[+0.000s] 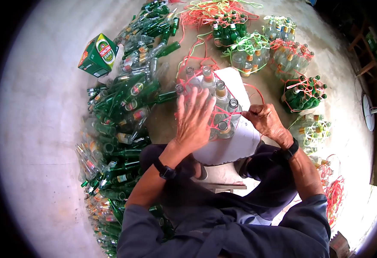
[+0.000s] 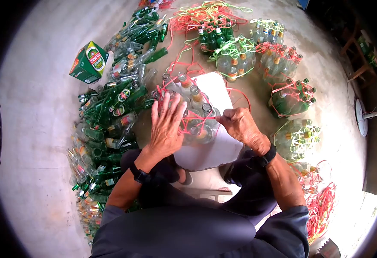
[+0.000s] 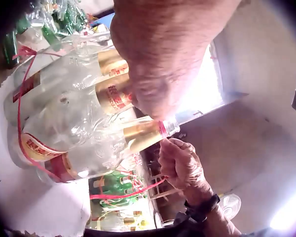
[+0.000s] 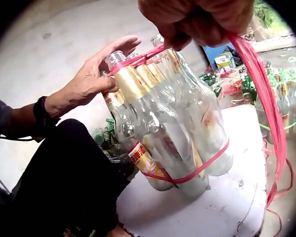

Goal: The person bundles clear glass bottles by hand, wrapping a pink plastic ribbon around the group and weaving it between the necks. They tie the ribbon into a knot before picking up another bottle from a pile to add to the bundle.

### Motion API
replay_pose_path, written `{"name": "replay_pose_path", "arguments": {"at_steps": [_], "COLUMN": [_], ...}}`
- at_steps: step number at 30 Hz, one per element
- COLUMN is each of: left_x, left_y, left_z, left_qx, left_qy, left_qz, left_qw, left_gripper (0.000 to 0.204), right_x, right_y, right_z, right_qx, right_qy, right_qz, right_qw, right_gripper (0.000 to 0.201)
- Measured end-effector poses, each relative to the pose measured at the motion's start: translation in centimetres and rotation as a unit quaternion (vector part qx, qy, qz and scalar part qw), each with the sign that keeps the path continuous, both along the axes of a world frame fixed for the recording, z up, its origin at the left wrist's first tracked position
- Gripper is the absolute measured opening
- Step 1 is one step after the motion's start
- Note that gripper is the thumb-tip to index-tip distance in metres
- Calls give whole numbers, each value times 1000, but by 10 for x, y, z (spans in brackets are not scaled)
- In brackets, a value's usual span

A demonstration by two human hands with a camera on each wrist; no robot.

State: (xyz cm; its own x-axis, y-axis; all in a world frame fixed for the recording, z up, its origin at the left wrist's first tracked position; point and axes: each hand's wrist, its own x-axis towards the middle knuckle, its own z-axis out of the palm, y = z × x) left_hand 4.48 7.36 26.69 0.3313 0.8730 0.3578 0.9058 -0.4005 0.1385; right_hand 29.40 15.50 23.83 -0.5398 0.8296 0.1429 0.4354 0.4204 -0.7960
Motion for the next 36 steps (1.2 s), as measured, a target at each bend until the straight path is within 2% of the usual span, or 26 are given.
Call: {"name": "replay_pose_path", "arguments": {"at_steps": [5, 9, 12, 14, 17, 26, 28, 29, 32, 33, 36], "left_x": [-14, -31, -45, -50, -59, -49, -44, -40, -25, -17, 3], "left_y": [-2, -5, -5, -4, 1, -10, -14, -16, -26, -27, -22], "left_z": [5, 6, 2, 3, 0, -2, 7, 13, 31, 34, 22], "left_qx": [-28, -36, -35, -35, -16, -59, -24, -19, -32, -31, -32], "left_qy": [9, 22, 1, 5, -38, -101, -8, -8, -48, -86, -141], "left_qz": [8, 37, 36, 41, -3, 39, 66, 66, 56, 24, -20], "left_qw": [1000, 998, 999, 999, 999, 992, 998, 998, 997, 995, 989], "left_gripper": [88, 87, 87, 85, 82, 84, 84, 84, 83, 82, 79], "right_x": [-5, -13, -19, -21, -25, -28, -29, -29, -28, -28, -30], "right_y": [-17, -32, -43, -46, -47, -46, -47, -46, -46, -45, -44], "right_z": [3, 3, 3, 4, 8, 15, 12, 16, 22, 22, 20], "right_qx": [45, 60, 91, 76, 54, 70, 62, 67, 68, 69, 53], "right_qy": [8, -40, -18, -20, -1, -16, 14, 14, -14, -18, -23], "right_qz": [10, 3, 34, 39, 50, 47, 43, 44, 39, 43, 47], "right_qw": [999, 997, 995, 996, 997, 996, 997, 997, 997, 997, 997], "right_gripper": [33, 30, 30, 30, 28, 28, 34, 34, 27, 27, 26]}}
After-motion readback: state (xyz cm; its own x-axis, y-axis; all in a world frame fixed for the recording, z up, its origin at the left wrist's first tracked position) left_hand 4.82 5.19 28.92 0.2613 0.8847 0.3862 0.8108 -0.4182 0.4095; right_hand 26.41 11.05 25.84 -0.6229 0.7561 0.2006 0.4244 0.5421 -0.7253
